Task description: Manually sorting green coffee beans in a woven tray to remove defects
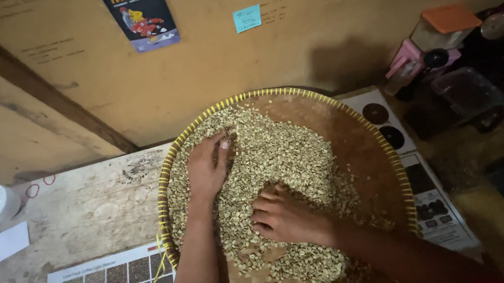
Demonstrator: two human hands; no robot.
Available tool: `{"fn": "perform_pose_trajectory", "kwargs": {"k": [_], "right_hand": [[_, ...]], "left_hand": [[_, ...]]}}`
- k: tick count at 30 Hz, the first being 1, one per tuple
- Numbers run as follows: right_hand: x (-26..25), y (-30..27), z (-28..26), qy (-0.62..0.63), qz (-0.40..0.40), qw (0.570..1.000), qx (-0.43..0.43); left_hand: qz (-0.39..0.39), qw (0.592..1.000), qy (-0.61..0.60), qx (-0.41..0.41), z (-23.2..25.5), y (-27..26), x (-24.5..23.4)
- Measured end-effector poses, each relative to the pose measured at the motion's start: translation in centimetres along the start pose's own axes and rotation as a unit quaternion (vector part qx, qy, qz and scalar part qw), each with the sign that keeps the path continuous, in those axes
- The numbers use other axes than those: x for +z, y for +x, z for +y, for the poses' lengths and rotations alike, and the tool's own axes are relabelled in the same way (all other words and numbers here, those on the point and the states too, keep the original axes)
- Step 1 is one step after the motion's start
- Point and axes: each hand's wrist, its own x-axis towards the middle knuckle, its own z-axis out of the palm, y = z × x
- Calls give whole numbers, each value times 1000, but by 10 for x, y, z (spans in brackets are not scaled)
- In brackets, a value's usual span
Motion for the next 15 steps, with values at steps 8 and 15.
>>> {"fn": "perform_pose_trajectory", "kwargs": {"k": [8,15], "right_hand": [[8,1,-2,-7,11,1000,-6],[10,3,-2,-11,12,1000,-1]], "left_hand": [[-9,1000,-20,-16,1,-1,-3],[-16,999,-4,-34,3,1,-3]]}}
